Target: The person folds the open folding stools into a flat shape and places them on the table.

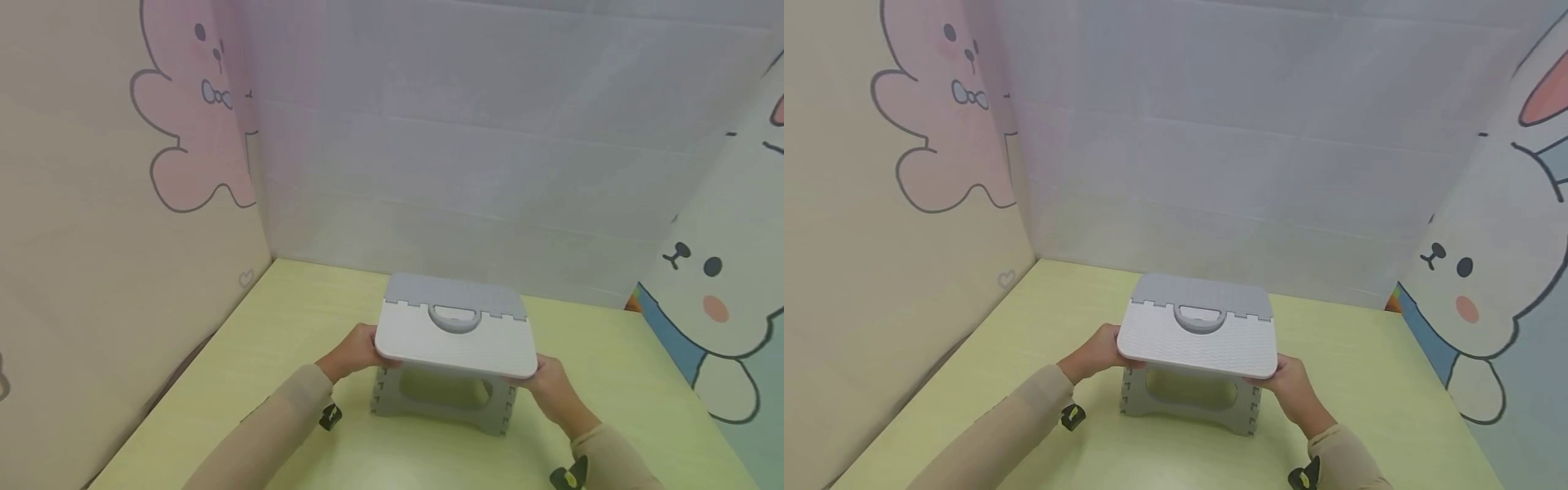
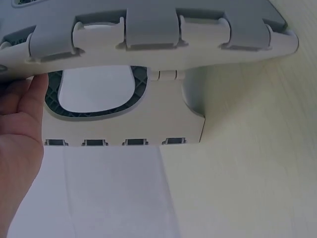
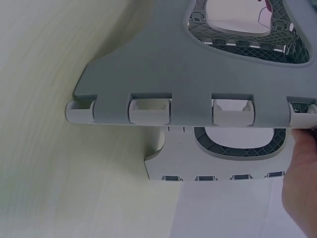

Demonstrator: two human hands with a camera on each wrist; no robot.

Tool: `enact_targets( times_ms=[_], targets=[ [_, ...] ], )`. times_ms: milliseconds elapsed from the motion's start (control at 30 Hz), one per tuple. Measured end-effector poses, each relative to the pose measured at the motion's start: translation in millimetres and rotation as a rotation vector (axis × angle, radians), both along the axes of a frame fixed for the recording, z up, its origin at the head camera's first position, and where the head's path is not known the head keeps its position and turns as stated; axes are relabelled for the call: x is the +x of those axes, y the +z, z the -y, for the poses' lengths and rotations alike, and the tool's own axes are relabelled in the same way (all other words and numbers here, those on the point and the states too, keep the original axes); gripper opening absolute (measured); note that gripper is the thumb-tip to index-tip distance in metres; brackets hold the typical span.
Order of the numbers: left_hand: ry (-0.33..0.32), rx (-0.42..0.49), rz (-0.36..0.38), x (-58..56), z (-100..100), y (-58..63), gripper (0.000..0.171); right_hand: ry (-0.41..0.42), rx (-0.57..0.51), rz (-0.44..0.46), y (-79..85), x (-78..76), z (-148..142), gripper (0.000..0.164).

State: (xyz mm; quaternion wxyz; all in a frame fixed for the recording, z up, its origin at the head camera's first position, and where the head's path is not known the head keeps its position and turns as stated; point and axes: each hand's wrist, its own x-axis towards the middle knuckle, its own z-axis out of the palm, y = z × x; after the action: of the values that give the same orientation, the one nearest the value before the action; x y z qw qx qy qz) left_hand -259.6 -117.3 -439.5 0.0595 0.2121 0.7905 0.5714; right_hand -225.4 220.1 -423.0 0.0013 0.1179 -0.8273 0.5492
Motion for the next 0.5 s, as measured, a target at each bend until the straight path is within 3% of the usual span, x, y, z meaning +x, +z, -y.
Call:
enact_targets(
  times_ms=[233,500],
  targets=[
    [-0.046,-0.025,0.054,-5.4,4.3,3.2,0.035,-0.012,0.013,0.046,0.8,-2.3,-2.8,0.035],
    [-0.061,-0.01,0.079,-7.1,8.4,1.2,0.037,0.056,0.023,0.066,2.2,-5.7,-7.3,0.038]
  ],
)
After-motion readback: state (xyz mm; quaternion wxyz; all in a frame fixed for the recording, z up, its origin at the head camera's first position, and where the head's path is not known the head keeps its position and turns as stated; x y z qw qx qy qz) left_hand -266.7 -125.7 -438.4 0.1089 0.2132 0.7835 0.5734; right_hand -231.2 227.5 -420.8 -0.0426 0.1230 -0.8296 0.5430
